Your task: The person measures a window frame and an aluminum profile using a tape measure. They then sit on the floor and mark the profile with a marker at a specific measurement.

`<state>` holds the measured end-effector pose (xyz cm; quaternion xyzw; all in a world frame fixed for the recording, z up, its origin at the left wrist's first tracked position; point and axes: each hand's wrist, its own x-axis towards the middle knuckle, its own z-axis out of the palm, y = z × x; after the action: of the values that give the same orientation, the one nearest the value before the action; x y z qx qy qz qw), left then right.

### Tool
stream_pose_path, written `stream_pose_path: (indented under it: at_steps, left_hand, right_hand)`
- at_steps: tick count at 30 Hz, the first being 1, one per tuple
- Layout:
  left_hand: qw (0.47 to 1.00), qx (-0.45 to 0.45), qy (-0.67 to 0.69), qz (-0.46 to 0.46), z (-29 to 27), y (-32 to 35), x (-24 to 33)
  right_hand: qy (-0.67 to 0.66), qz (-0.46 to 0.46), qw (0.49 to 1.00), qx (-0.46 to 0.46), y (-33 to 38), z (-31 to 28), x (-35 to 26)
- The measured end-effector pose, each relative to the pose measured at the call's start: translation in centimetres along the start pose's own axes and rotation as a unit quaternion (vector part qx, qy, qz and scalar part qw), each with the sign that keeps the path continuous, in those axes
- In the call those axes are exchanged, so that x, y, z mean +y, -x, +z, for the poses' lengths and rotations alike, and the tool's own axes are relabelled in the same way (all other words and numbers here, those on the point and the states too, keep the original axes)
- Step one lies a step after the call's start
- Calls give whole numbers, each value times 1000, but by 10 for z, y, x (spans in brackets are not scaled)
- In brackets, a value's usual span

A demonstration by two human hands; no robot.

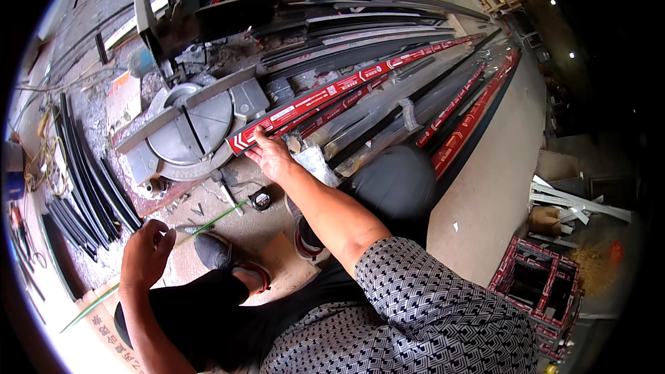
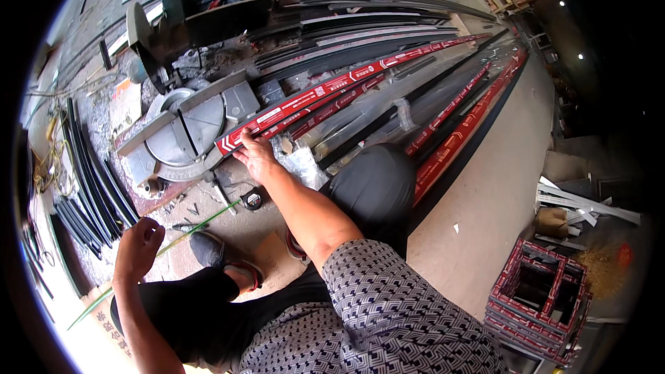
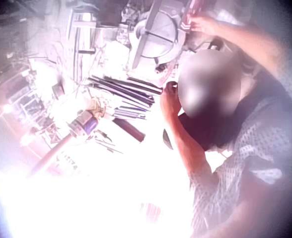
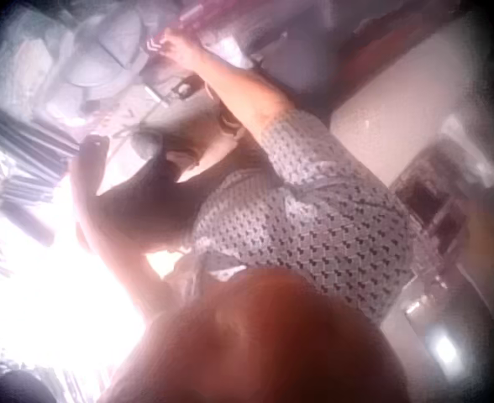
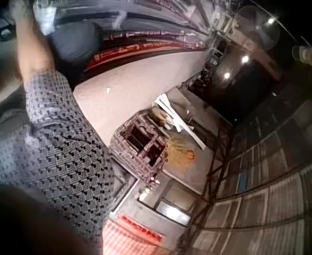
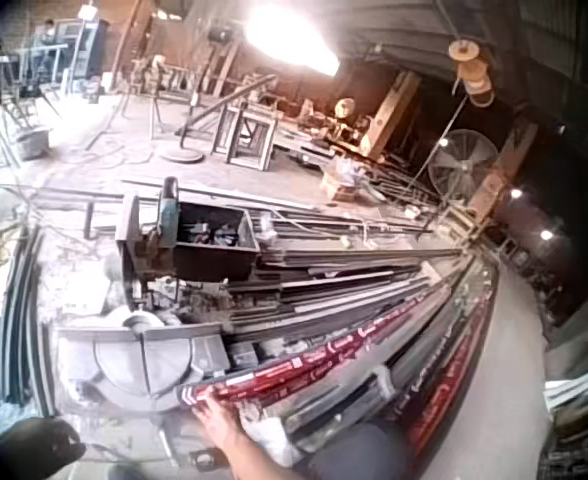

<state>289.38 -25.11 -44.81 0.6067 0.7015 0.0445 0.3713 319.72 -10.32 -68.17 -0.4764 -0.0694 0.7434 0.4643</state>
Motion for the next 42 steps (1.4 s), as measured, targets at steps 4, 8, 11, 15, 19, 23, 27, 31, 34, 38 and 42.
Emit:
stream_pose_path:
  at_steps: [4,8,11,15,19,23,27,31,34,38,42]
  left_hand:
    - [999,26,6,23,2,3,2]
    - [997,38,52,35,5,4,5]
    - [997,30,57,50,5,3,14]
    - [993,31,104,46,14,1,2]
    - [982,26,182,44,15,3,9]
    - [958,10,285,34,18,4,21]
    - [920,-10,392,25,22,7,26]
    - [908,-16,420,9,25,10,35]
    - [904,-43,426,17,28,10,39]
    - [902,-41,430,9,28,7,35]
    - [900,-34,434,6,28,4,36]
  right_hand:
    - [-10,-7,999,-36,16,26,-20]
    - [-19,-22,997,-74,36,40,-34]
    - [-10,-20,997,-69,54,41,-32]
    - [9,-5,997,-78,80,55,-17]
    - [18,2,992,-122,109,70,3]
    - [13,14,986,-164,134,86,26]
    - [-16,17,978,-210,168,104,33]
    - [0,28,978,-208,189,108,32]
    - [9,32,977,-211,189,105,35]
    - [16,31,975,-218,192,103,34]
    - [28,33,976,-214,188,101,36]
